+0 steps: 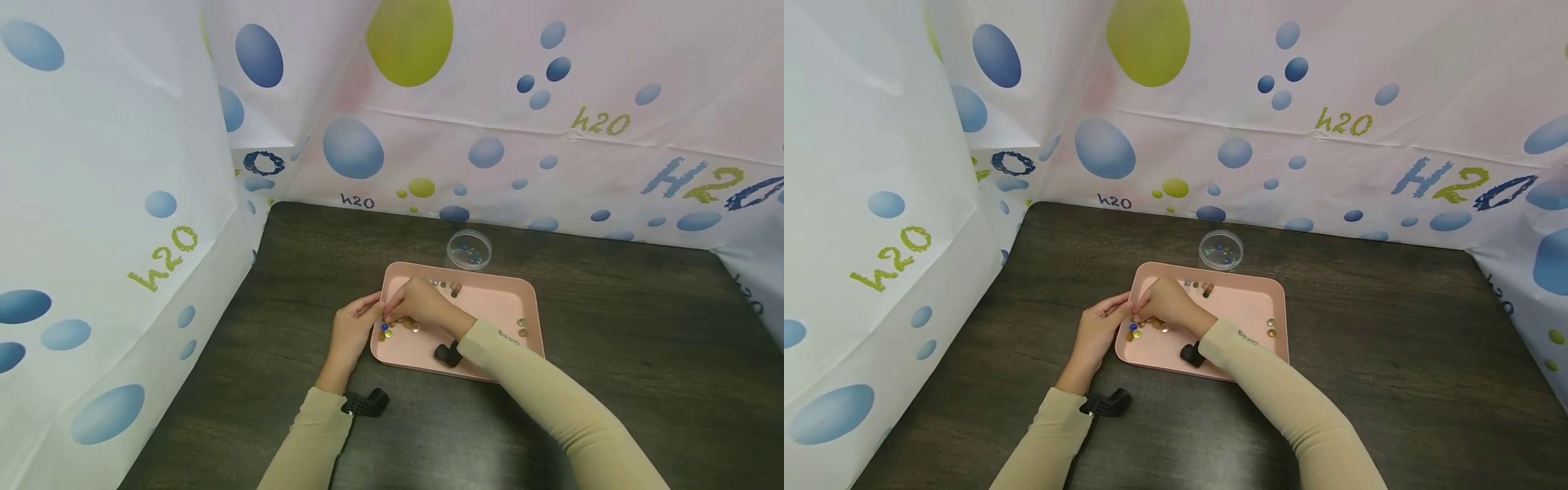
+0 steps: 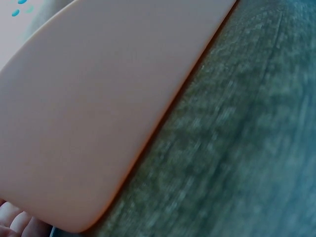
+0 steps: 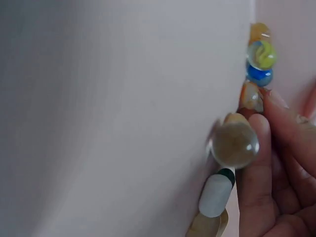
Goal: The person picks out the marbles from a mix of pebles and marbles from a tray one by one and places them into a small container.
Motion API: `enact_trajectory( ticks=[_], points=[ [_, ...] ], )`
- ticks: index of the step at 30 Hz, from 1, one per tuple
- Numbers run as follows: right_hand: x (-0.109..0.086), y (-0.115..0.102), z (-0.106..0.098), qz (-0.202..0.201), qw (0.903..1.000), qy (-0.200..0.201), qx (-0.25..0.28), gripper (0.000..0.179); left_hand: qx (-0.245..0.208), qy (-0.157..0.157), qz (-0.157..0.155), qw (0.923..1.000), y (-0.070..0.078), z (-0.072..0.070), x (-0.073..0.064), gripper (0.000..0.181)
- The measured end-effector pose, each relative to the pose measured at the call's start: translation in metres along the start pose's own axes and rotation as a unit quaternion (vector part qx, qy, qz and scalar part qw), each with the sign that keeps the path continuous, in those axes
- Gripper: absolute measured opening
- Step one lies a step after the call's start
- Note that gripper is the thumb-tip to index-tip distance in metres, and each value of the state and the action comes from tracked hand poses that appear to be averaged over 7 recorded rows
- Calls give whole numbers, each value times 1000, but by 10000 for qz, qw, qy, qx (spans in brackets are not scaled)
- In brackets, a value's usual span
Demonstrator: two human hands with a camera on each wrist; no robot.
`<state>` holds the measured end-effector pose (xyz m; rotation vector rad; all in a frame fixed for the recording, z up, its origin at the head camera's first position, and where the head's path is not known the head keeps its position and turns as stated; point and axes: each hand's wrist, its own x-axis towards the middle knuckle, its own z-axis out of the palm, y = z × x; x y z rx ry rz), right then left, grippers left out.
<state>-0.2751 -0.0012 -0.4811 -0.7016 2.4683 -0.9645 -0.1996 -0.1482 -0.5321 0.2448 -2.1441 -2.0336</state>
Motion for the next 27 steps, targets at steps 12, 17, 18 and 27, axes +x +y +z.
enact_trajectory(
  ticks=[12,17,18,27],
  points=[
    [-13,14,-23,949,9734,433,2038,28,-1,106,-55,9999,0,1,0,30],
    [-24,19,-35,1038,9208,409,3736,37,-50,153,-119,9998,0,0,1,30],
    [-26,20,-37,1054,9089,429,4013,38,-62,152,-121,9998,0,0,1,30],
    [-47,24,-64,907,7694,569,6297,16,-52,143,-180,9997,6,1,-2,30]
  ],
)
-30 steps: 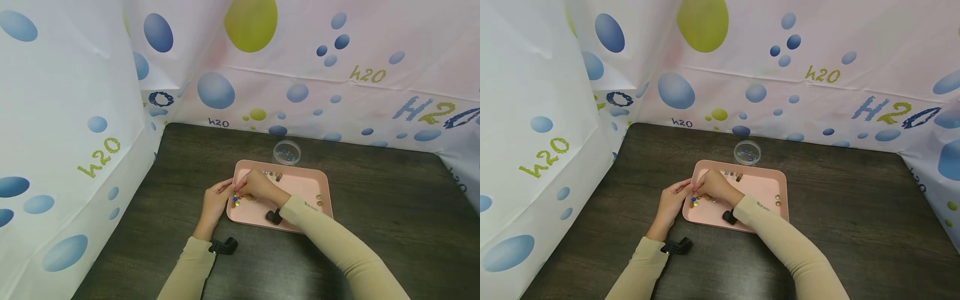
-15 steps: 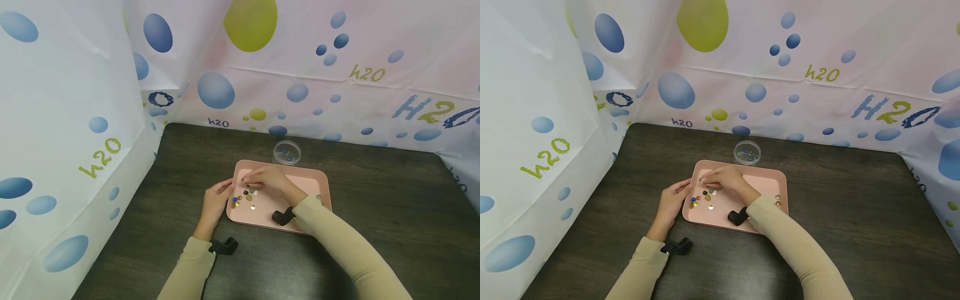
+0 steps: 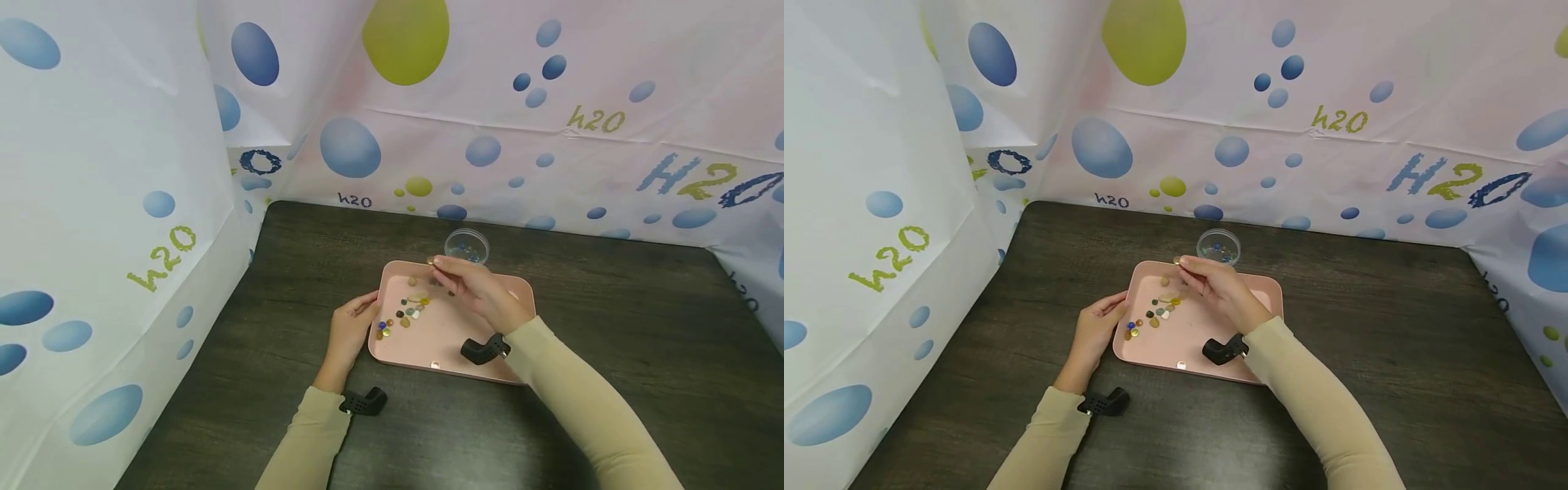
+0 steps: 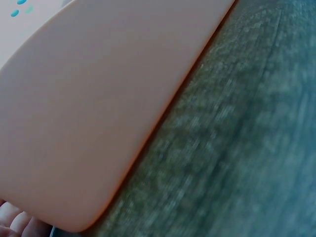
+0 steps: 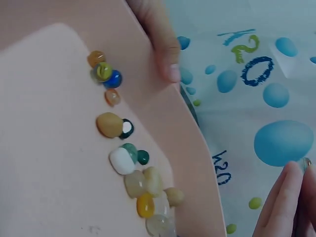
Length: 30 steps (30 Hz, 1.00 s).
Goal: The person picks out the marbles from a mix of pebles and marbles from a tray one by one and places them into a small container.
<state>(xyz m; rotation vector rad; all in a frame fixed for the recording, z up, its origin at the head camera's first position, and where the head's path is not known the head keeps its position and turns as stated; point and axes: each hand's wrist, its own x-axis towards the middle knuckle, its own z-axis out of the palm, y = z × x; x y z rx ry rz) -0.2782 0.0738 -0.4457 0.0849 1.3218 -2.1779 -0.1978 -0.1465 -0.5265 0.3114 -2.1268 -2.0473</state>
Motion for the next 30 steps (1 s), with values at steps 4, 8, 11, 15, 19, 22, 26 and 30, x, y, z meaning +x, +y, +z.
enact_trajectory(
  ticks=[4,8,11,15,19,22,26,30],
  points=[
    [-6,-10,-9,121,9962,-32,859,19,80,-18,-73,9999,13,1,-5,31],
    [-7,-20,-18,46,9918,72,1275,22,29,-1,-101,9999,3,2,1,31],
    [-9,-26,-22,-85,9924,230,1209,20,14,30,-35,10000,-4,2,5,32],
    [-11,-34,-28,-227,9920,449,1160,15,44,45,48,10000,-5,1,4,32],
    [-12,-39,-32,-284,9924,667,991,21,21,44,52,10000,-4,1,3,31],
    [-13,-42,-34,-344,9941,814,628,22,2,57,51,10000,-4,0,2,30],
    [-12,-46,-34,-505,9939,971,98,39,10,63,74,10000,-5,0,2,30],
    [-7,-48,-32,-835,9817,1322,-1090,56,26,56,75,10000,-3,0,0,30]
  ],
)
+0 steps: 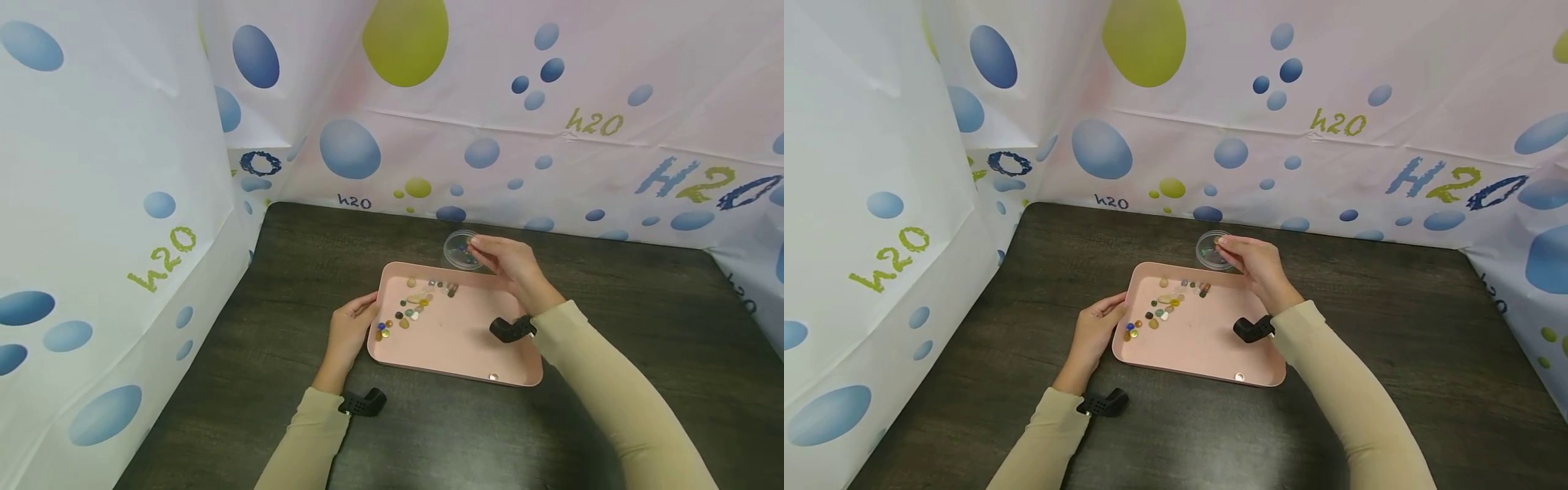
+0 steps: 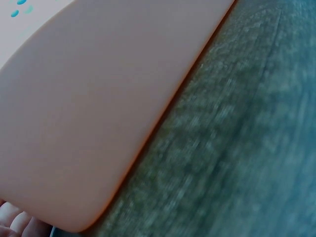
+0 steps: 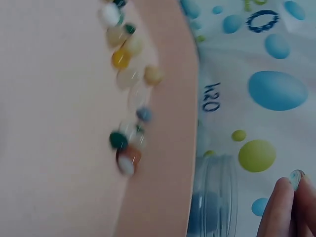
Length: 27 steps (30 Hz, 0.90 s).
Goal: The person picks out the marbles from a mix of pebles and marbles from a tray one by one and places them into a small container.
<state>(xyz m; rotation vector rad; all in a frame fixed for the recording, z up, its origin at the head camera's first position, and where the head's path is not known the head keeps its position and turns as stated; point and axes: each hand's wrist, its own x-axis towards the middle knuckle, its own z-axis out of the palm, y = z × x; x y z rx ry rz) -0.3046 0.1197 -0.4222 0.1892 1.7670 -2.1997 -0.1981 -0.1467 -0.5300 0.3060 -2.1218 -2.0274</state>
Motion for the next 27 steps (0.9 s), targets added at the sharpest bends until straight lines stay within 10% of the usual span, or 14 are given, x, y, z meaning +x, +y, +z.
enact_trajectory(
  ticks=[4,11,15,21,27],
  points=[
    [8,3,3,-656,9725,403,-2198,44,-45,-2,-24,10000,0,0,0,30],
    [16,9,10,-1807,8485,626,-4935,23,-52,-28,-39,10000,-1,0,0,30],
    [20,10,14,-1971,8017,487,-5623,20,-29,-33,-56,10000,-1,0,1,31],
    [23,9,16,-1940,7878,440,-5829,19,-55,-55,-67,9999,1,0,0,31],
    [17,10,18,-1945,8074,525,-5546,19,-45,-43,-42,10000,0,0,1,31]
  ],
)
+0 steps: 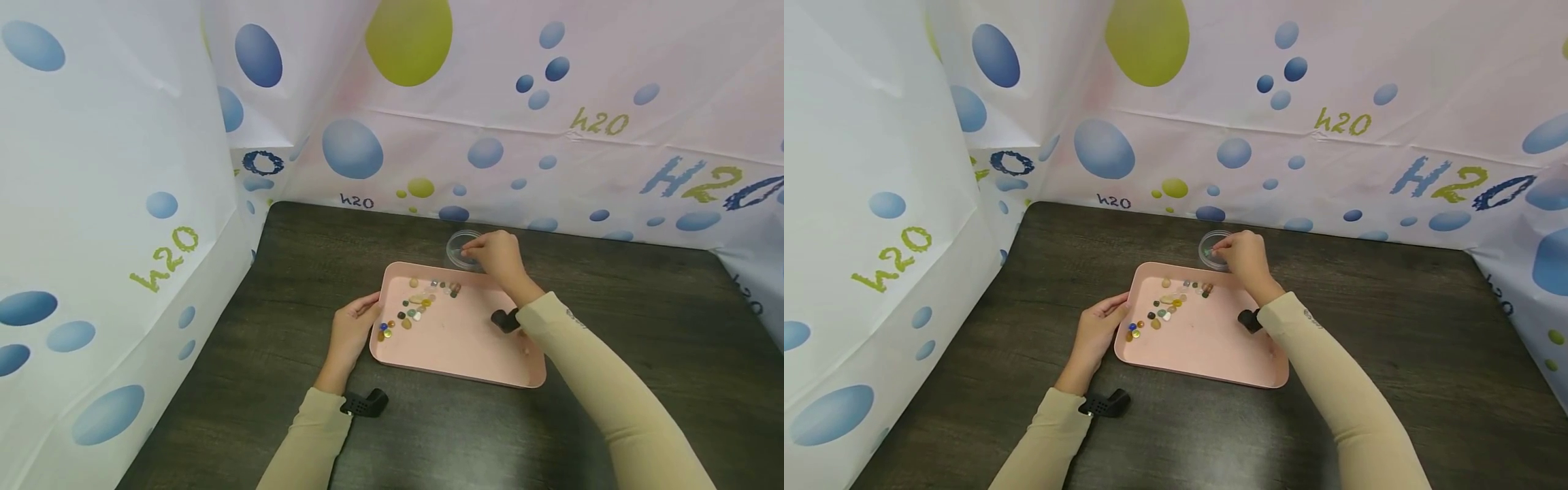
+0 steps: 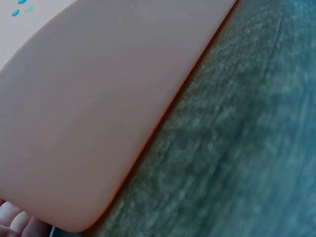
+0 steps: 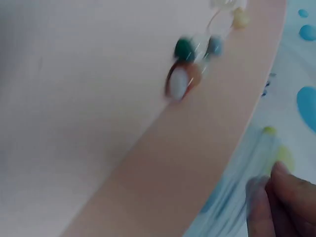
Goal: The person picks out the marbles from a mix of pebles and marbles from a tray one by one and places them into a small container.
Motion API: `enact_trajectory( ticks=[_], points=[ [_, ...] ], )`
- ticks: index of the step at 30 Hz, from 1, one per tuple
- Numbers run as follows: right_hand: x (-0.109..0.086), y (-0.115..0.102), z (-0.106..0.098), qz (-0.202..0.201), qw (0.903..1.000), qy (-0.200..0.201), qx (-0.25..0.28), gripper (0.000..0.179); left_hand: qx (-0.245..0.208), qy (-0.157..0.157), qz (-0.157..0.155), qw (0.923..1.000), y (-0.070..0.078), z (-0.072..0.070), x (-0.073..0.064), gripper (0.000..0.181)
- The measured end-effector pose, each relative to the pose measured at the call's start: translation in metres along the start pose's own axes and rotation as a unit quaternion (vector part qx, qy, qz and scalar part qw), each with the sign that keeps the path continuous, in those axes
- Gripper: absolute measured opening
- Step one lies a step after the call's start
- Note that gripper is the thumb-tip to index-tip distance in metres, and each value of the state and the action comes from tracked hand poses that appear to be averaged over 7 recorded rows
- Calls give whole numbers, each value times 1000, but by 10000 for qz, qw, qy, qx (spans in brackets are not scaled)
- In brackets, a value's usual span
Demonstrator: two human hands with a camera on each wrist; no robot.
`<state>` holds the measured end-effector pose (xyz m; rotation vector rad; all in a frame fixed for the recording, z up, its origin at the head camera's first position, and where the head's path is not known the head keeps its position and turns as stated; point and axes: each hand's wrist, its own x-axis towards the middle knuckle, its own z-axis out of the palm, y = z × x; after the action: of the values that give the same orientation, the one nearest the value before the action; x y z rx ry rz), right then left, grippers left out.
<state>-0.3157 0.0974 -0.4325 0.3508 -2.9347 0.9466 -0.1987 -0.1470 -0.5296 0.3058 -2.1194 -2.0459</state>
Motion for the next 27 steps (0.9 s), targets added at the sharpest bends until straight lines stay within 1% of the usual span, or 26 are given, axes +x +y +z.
enact_trajectory(
  ticks=[2,5,6,9,10,12,13,16,18,20,23,25,27],
  points=[
    [-6,-5,1,33,9996,1,281,19,-2,4,2,10000,0,0,0,31],
    [-15,-16,7,178,9962,-213,821,20,-1,10,24,10000,0,0,1,32],
    [-17,-20,10,231,9939,-361,1017,20,13,7,2,10000,3,0,-1,32],
    [-25,-28,23,240,9867,-741,1426,20,7,6,0,10000,1,0,0,32],
    [-27,-30,28,203,9832,-877,1591,20,-14,-6,-13,10000,1,0,0,31],
    [-32,-33,40,114,9783,-1110,1747,19,-44,-23,-13,10000,1,0,0,30],
    [-34,-35,46,21,9773,-1202,1745,18,-83,-26,10,10000,-3,0,1,29],
    [-39,-41,60,-123,9733,-1576,1666,15,-136,-61,40,9999,-3,-1,0,28],
    [-42,-44,66,-300,9732,-1772,1433,13,-128,-91,52,9999,-3,-1,0,28],
    [-44,-46,72,-483,9695,-2002,1325,12,-113,-115,56,9999,-2,-1,1,29],
    [-46,-47,78,-725,9595,-2352,1372,10,-101,-130,51,9999,-2,-1,1,29],
    [-46,-47,81,-837,9509,-2575,1500,10,-97,-124,53,9999,-2,-1,1,29],
    [-46,-47,83,-977,9459,-2691,1529,10,-90,-123,64,9999,-2,-1,1,29]
  ],
)
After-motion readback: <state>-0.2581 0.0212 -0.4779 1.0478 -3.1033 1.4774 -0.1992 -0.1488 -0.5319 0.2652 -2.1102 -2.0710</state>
